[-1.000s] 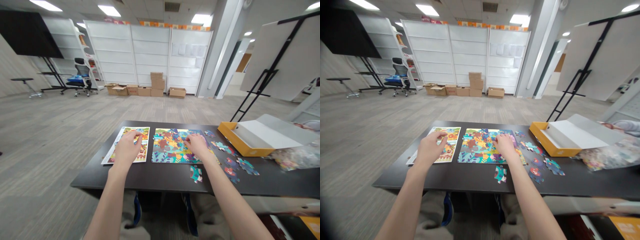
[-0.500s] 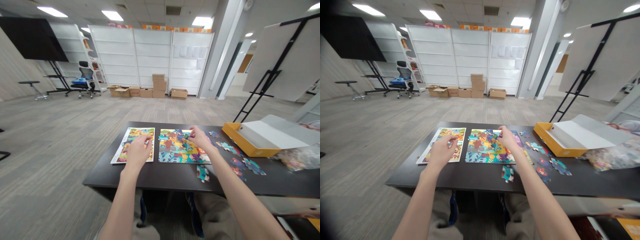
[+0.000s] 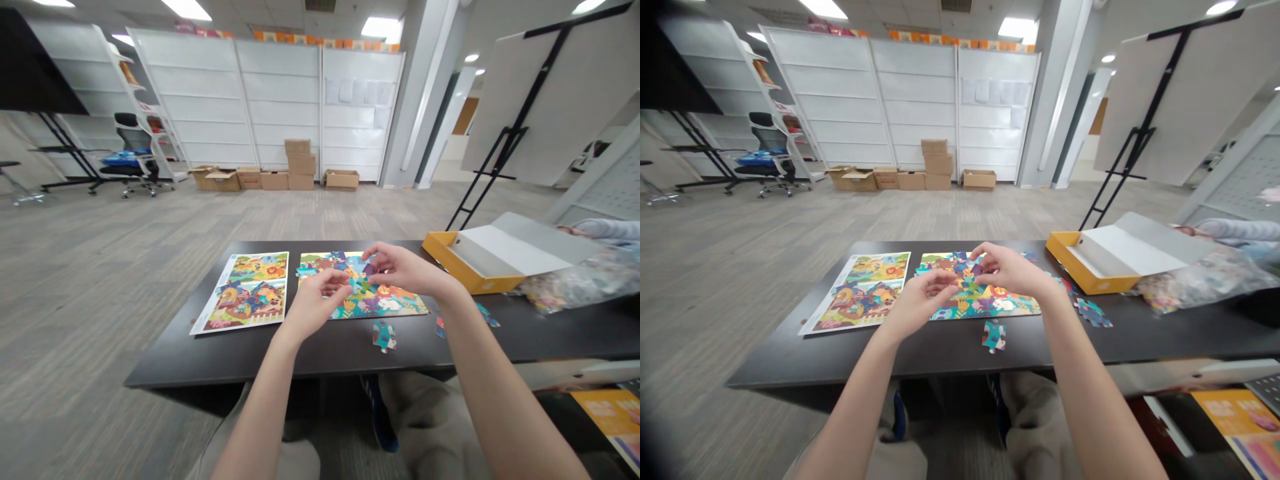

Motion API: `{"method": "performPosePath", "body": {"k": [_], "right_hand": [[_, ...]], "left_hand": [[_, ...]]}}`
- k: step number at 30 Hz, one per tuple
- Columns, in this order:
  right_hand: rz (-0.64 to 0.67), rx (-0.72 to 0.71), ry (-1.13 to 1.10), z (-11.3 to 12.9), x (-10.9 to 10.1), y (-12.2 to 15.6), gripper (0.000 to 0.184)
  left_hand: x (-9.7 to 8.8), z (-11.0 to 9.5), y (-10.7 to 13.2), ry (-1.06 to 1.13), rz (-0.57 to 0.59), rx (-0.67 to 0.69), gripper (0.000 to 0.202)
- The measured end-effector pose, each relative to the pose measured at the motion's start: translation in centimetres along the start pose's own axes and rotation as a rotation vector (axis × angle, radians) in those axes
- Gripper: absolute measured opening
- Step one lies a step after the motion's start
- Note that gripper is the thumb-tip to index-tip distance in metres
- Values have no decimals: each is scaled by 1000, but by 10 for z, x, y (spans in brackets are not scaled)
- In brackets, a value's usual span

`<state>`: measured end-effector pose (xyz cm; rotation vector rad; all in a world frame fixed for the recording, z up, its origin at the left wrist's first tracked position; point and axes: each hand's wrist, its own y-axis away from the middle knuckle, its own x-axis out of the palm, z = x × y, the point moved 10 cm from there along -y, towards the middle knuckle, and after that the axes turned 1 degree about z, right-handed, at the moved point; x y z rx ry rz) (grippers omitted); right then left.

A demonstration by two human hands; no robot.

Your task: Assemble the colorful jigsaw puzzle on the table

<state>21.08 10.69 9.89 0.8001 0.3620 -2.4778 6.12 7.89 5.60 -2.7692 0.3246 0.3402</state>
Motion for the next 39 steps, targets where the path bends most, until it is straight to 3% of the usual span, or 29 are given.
{"method": "performPosePath", "body": {"k": [4,8,12,15,19,23,27,39], "right_hand": [[10,2,-104,-6,3,3,34],[-147,10,-276,-27,-11,10,44],[-209,67,-354,-52,-17,21,42],[-232,116,-338,-71,-26,29,40],[-354,198,-145,-107,-61,47,36],[-465,381,46,-156,-90,73,27],[-478,507,-1,-183,-90,81,32],[-479,565,-92,-190,-74,69,25]], "left_hand": [[22,9,-6,137,53,-71,18],[30,23,-13,231,-15,-141,19],[45,33,-16,251,-18,-176,16],[52,30,-15,115,-1,-141,6],[54,11,-10,-392,-5,12,7],[61,10,-5,-763,44,40,9],[68,12,-3,-849,88,58,9],[82,18,6,-868,214,105,12]]}}
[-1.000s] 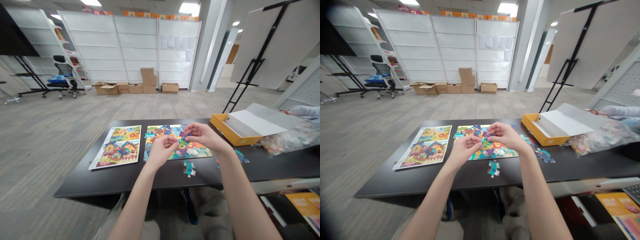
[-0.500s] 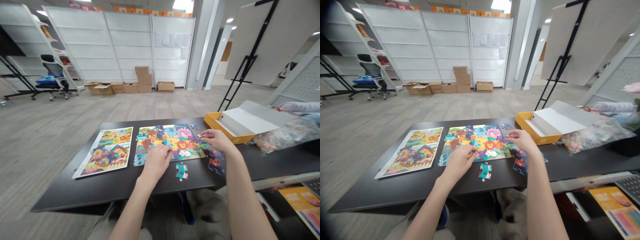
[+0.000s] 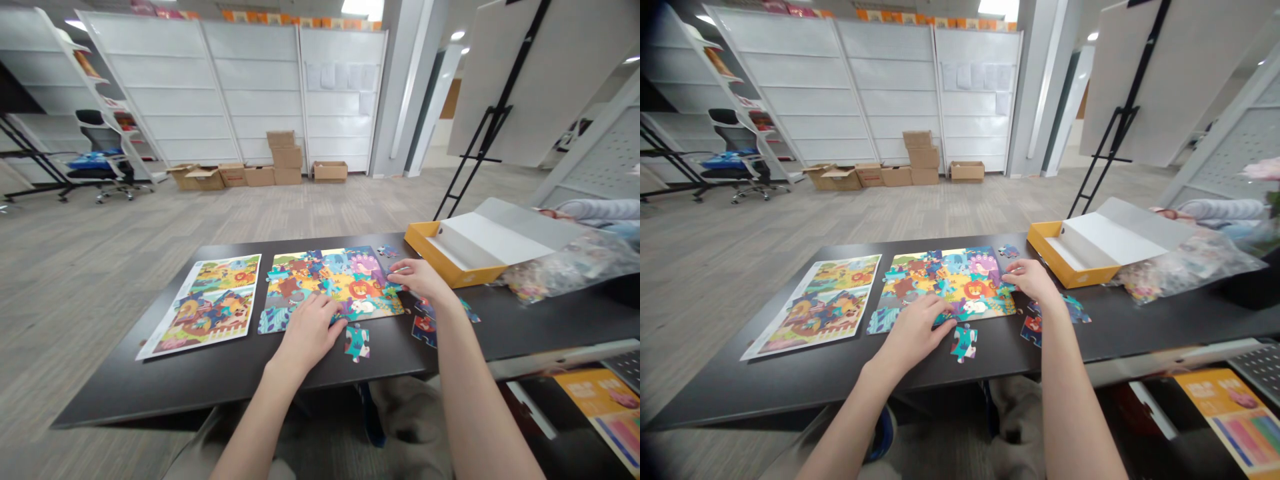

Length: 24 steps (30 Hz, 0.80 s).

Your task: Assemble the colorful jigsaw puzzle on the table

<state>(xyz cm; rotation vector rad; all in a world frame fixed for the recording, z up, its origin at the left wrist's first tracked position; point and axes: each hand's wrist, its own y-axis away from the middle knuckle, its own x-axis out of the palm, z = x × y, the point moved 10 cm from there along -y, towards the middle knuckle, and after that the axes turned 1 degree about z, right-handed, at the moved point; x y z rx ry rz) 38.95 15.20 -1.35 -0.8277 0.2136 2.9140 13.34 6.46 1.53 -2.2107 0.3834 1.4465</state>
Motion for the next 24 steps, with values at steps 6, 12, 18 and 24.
{"method": "performPosePath", "body": {"k": [6,12,18,24], "right_hand": [[47,-19,-26,-1,7,-1,24],[38,-51,3,-4,5,-7,28],[137,-171,134,6,15,-5,32],[167,-177,181,10,19,1,35]], "left_hand": [[2,-1,1,12,8,21,14],[1,-1,0,6,6,9,14],[0,0,0,-10,28,-17,15],[2,0,-1,-9,41,-22,15]]}}
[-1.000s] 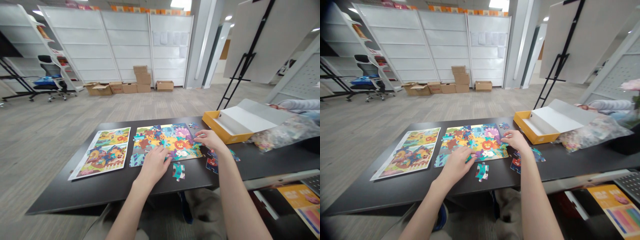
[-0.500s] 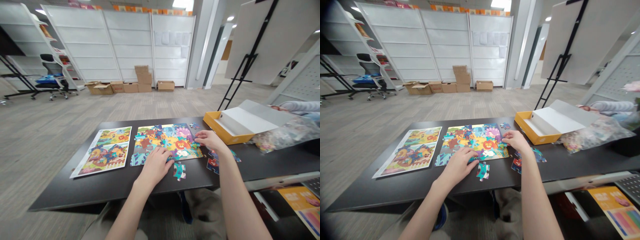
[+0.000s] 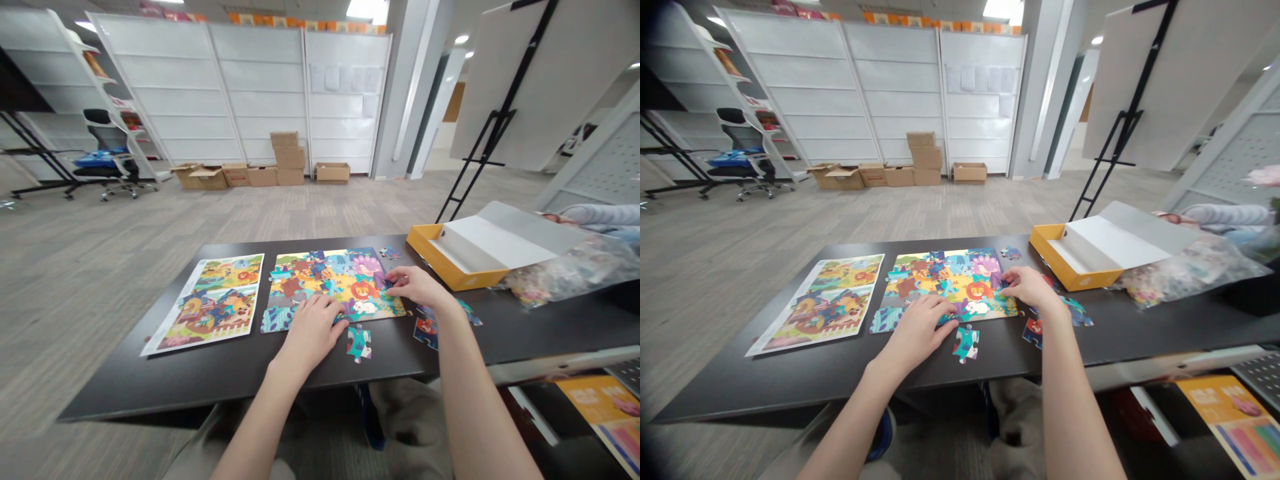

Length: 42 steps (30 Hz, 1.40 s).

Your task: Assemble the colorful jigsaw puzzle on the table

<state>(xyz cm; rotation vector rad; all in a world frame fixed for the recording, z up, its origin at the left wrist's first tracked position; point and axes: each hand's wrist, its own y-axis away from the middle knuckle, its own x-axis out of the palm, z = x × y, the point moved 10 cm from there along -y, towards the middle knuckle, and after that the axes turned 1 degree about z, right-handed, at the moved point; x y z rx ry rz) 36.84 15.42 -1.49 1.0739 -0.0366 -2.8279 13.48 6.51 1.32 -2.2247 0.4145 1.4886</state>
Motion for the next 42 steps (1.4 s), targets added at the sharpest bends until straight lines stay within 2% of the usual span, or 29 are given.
{"method": "performPosePath", "body": {"k": [9,24,31,42], "right_hand": [[-42,-28,215,5,-6,2,28],[-72,-23,350,11,-5,6,30],[-44,-18,481,23,-1,6,25],[-54,-28,391,19,-1,7,29]], "left_hand": [[1,-1,0,-15,-26,29,15],[3,-4,-2,-49,-17,17,16],[1,-2,-2,-25,-36,39,16],[5,-2,-2,-69,-33,49,18]]}}
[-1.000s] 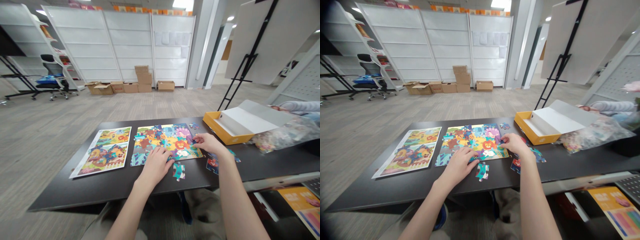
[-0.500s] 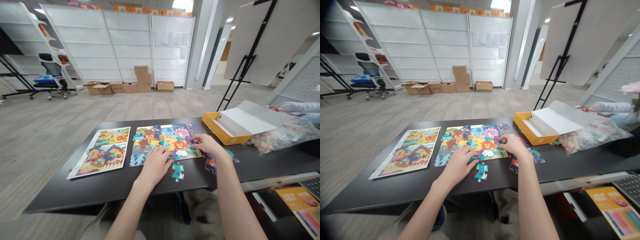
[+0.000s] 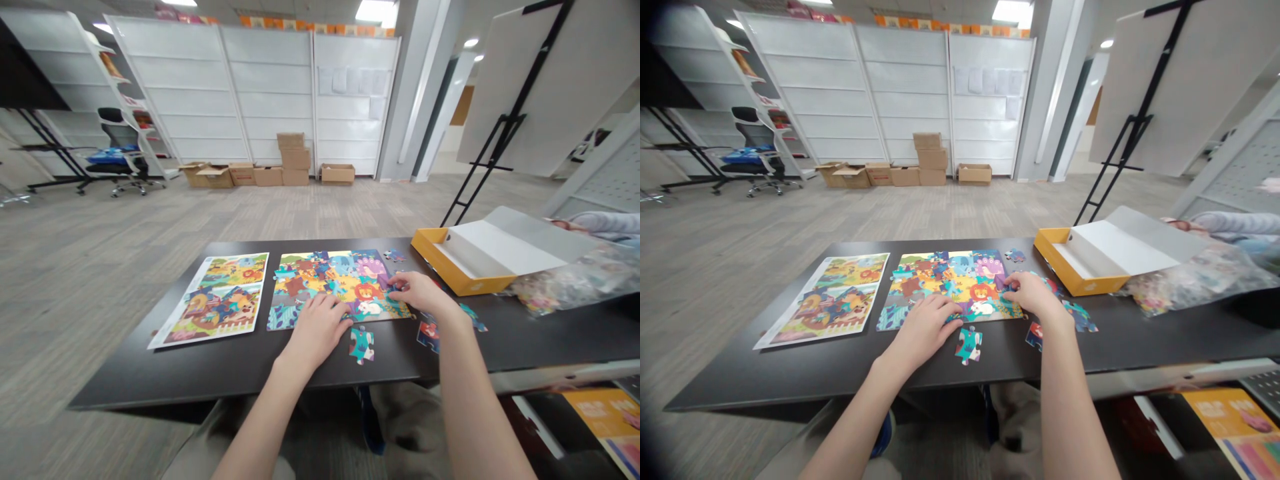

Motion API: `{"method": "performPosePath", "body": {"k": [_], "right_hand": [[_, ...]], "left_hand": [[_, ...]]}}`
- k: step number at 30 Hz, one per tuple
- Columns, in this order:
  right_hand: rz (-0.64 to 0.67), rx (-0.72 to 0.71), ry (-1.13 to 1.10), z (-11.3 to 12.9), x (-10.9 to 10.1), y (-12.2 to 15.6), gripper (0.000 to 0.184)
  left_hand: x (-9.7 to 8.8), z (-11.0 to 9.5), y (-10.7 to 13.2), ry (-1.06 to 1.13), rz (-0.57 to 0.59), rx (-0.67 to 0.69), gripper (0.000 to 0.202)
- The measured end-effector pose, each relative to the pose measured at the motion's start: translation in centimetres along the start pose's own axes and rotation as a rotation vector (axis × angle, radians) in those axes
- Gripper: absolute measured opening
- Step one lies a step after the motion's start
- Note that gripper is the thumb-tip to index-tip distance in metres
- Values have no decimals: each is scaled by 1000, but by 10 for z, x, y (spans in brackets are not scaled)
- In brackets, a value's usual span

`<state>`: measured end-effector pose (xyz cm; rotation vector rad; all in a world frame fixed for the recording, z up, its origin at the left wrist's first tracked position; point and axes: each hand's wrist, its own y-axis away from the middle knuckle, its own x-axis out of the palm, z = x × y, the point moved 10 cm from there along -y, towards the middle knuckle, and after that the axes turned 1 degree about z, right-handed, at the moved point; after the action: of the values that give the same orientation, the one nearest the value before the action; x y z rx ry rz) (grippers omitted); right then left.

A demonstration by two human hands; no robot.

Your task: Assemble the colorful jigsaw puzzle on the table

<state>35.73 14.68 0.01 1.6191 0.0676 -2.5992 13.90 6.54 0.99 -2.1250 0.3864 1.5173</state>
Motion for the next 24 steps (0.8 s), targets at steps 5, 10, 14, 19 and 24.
{"method": "performPosePath", "body": {"k": [5,10,14,19,24], "right_hand": [[-27,14,-37,-6,1,-2,29],[-20,24,-46,-12,4,-5,29],[-75,-4,-44,-5,-4,-3,25],[-197,-21,-61,18,-24,0,24],[-199,-24,-89,32,-23,0,25]], "left_hand": [[0,-1,0,-10,5,8,19],[-2,-3,1,3,-6,11,18],[-11,-3,5,73,-36,46,20],[-44,39,16,97,-128,-30,19],[-80,119,47,-18,-244,-278,20]]}}
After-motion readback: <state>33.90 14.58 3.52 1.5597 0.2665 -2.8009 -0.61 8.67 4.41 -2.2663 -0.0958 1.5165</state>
